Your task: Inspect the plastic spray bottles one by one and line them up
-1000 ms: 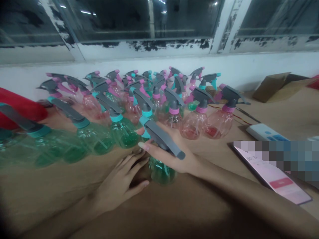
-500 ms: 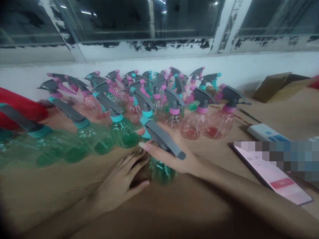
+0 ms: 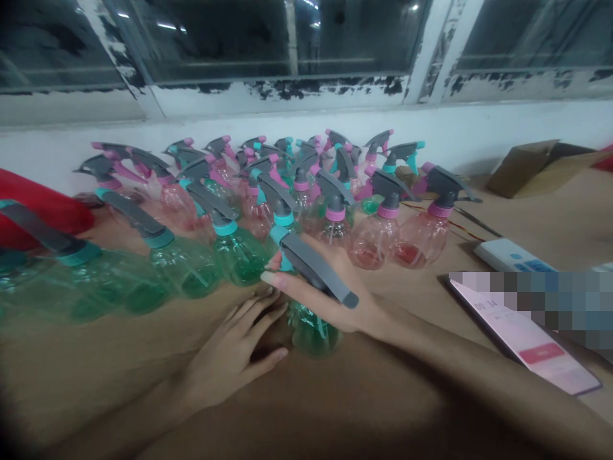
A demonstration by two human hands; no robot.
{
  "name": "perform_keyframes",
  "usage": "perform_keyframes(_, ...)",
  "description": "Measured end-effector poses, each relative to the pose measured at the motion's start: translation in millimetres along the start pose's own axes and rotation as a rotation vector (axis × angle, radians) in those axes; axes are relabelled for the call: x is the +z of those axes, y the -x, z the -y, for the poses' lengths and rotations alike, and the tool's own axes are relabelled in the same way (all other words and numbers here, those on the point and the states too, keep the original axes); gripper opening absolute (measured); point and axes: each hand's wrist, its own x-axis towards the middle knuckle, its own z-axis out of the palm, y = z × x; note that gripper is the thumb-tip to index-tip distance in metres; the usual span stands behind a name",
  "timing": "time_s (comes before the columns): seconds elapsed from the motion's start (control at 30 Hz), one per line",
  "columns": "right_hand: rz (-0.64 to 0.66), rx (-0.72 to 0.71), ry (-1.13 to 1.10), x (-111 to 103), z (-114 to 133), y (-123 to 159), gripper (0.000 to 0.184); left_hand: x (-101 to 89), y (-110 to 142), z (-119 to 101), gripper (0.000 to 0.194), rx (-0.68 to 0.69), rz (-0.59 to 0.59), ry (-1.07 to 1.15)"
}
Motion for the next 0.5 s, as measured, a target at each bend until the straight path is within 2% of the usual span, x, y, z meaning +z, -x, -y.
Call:
perform_keyframes(0.13, -0.049, 0.014, 0.037, -1.0, 3.1, 0.3, 0.023, -0.8, 0.0, -1.0, 0.056, -0.007, -0.003, -0.003)
perform_keyframes(0.27, -0.027, 0.013, 0.009, -0.7, 4.6, 0.2, 0.018, -1.6, -0.5, -1.3, 0.056, -0.006, -0.002, 0.013)
perform_keyframes(0.5, -0.08, 0.016, -0.031, 2.7, 3.0, -0.9, 0.028, -0.4, -0.5, 0.0, 0.056, 0.001, 0.005, -0.016)
